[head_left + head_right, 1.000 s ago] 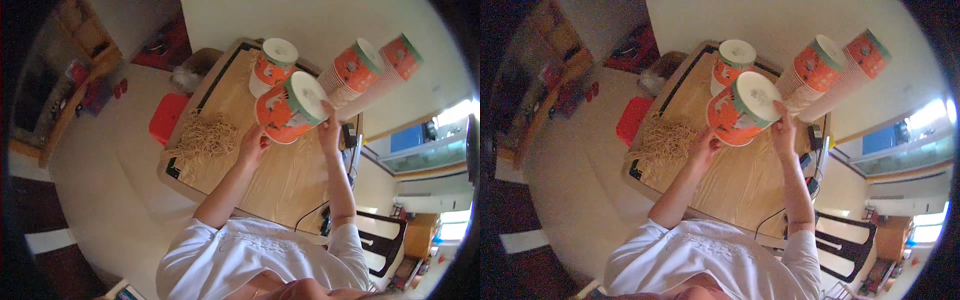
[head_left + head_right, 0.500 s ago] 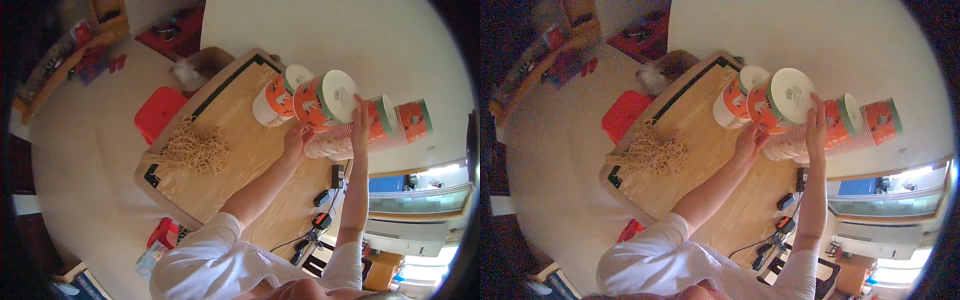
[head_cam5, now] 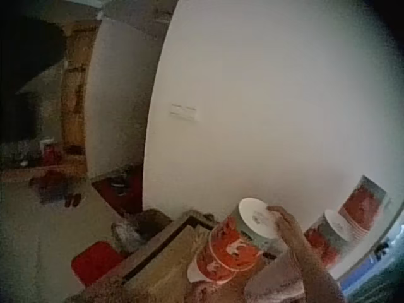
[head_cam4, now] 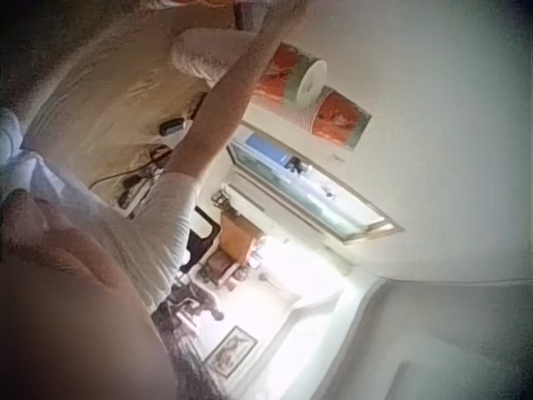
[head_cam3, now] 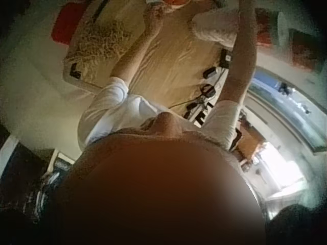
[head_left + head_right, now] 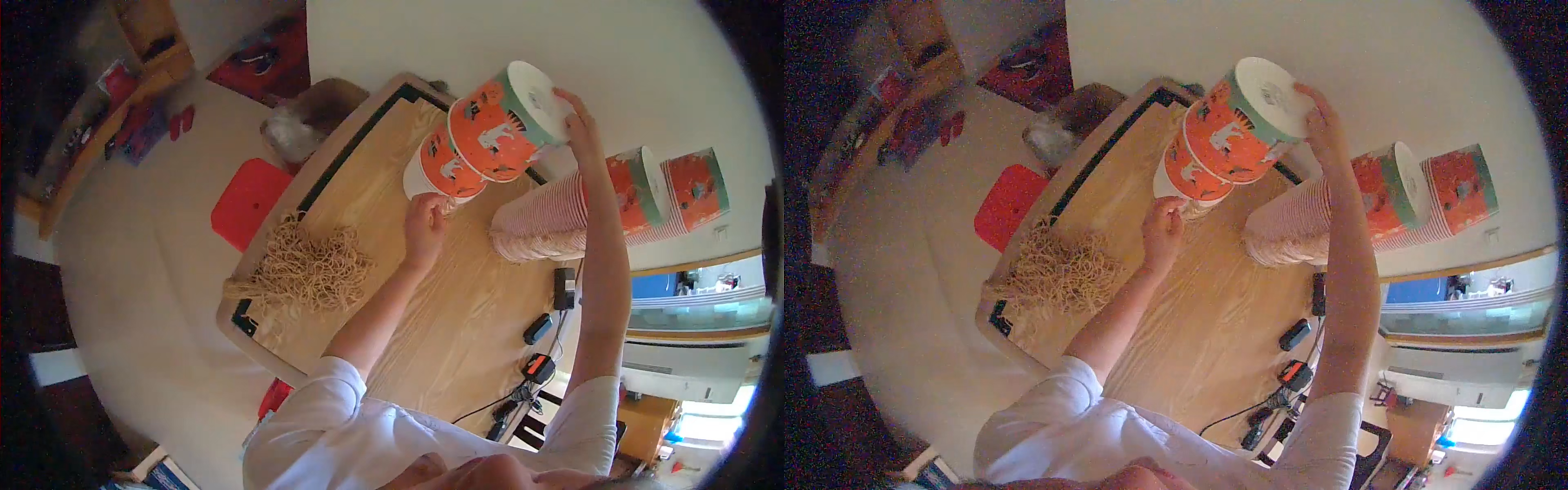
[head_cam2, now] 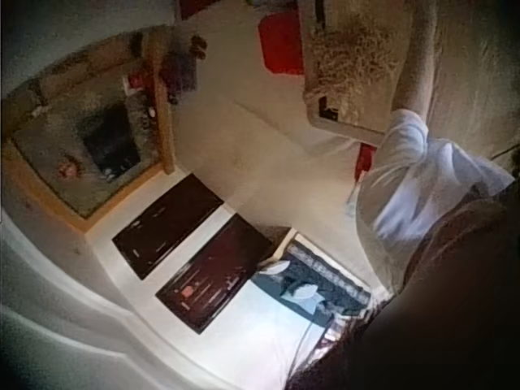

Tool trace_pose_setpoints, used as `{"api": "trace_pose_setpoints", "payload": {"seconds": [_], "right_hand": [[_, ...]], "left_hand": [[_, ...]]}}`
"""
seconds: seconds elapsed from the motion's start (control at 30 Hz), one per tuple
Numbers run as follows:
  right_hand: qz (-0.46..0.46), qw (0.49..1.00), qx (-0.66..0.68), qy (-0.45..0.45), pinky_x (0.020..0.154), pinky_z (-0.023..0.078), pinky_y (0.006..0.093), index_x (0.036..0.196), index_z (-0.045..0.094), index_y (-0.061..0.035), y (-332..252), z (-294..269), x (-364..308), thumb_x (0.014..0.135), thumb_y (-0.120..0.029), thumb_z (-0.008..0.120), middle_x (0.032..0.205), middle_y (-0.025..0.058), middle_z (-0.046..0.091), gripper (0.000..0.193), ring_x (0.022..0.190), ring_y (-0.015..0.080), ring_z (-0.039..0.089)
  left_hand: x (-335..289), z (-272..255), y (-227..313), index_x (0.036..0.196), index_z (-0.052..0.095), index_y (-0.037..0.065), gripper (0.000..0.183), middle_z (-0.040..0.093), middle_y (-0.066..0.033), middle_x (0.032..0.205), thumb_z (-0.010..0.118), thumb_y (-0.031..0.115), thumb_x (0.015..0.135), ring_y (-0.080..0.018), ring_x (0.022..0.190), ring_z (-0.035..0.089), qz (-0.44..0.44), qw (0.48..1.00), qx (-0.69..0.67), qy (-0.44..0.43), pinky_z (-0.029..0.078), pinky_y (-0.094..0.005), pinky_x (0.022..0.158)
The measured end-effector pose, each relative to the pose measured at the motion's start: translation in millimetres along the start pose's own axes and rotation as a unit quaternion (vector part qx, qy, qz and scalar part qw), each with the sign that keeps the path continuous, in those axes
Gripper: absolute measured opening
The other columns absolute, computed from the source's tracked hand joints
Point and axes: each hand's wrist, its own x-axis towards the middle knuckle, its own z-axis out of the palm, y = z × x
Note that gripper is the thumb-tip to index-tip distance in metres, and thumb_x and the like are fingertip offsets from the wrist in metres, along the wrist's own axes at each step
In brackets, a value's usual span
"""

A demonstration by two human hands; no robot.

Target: Placing rubber bands around paper bowls and stacking them into piles on a table.

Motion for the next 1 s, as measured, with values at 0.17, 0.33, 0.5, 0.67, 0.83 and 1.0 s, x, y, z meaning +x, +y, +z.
{"api": "trace_pose_setpoints", "payload": {"seconds": [0.17,0.33,0.5,0.67,0.83,1.0], "right_hand": [[-0.029,0.995,-0.081,-0.044,0.061,0.038,0.0226,0.12,0.052,-0.0106,5.5,21.2,6.7,0.076,-0.008,0.034,0.083,0.0001,0.054,0.048,0.065,0.0072,0.041],[-0.083,0.993,-0.074,-0.038,0.07,0.04,0.0241,0.122,0.048,-0.0104,16.7,43.4,1.5,0.078,-0.007,0.034,0.097,0.0075,0.055,0.046,0.072,0.0109,0.048],[-0.151,0.98,-0.125,-0.024,0.08,0.041,0.0267,0.123,0.047,-0.0107,42.1,51.5,0.5,0.081,-0.004,0.032,0.103,0.0121,0.056,0.046,0.086,0.0166,0.053],[-0.075,0.992,-0.097,-0.021,0.086,0.04,0.0279,0.124,0.046,-0.0114,39.1,62.6,-7.6,0.082,-0.002,0.03,0.108,0.0145,0.056,0.046,0.096,0.0183,0.054],[-0.13,0.987,-0.079,-0.053,0.085,0.04,0.0274,0.126,0.045,-0.0112,54.4,58.2,-0.8,0.081,0.0,0.029,0.107,0.0133,0.056,0.049,0.094,0.0184,0.054],[-0.042,0.993,-0.093,-0.055,0.092,0.039,0.0329,0.126,0.046,-0.0166,40.0,63.2,-3.8,0.082,0.0,0.033,0.115,0.0161,0.055,0.049,0.103,0.0251,0.055]], "left_hand": [[14.1,-20.6,-0.8,0.1,0.058,0.008,0.038,0.053,-0.0087,0.106,0.057,-0.006,0.065,-0.027,0.101,0.051,0.179,0.958,0.218,-0.055,0.047,-0.0354,0.08],[23.5,-19.8,-16.4,0.102,0.059,0.004,0.036,0.051,-0.0086,0.112,0.059,0.0,0.066,-0.0287,0.106,0.048,0.235,0.917,0.303,-0.11,0.045,-0.0381,0.087],[25.5,-18.2,-23.8,0.101,0.059,0.003,0.033,0.051,-0.0086,0.112,0.058,0.002,0.067,-0.0292,0.104,0.048,0.247,0.91,0.312,-0.12,0.044,-0.0384,0.086],[25.5,-19.2,-24.6,0.1,0.059,0.002,0.033,0.052,-0.0077,0.112,0.058,0.001,0.067,-0.0286,0.1,0.049,0.264,0.905,0.311,-0.123,0.045,-0.0388,0.084],[25.7,-19.0,-23.6,0.106,0.056,0.004,0.039,0.052,-0.007,0.113,0.06,0.002,0.067,-0.0283,0.099,0.05,0.276,0.896,0.323,-0.131,0.044,-0.0392,0.082],[27.1,-23.2,-27.3,0.111,0.056,0.006,0.041,0.051,-0.0065,0.115,0.059,0.004,0.07,-0.0284,0.1,0.05,0.279,0.879,0.359,-0.141,0.043,-0.0408,0.083]]}}
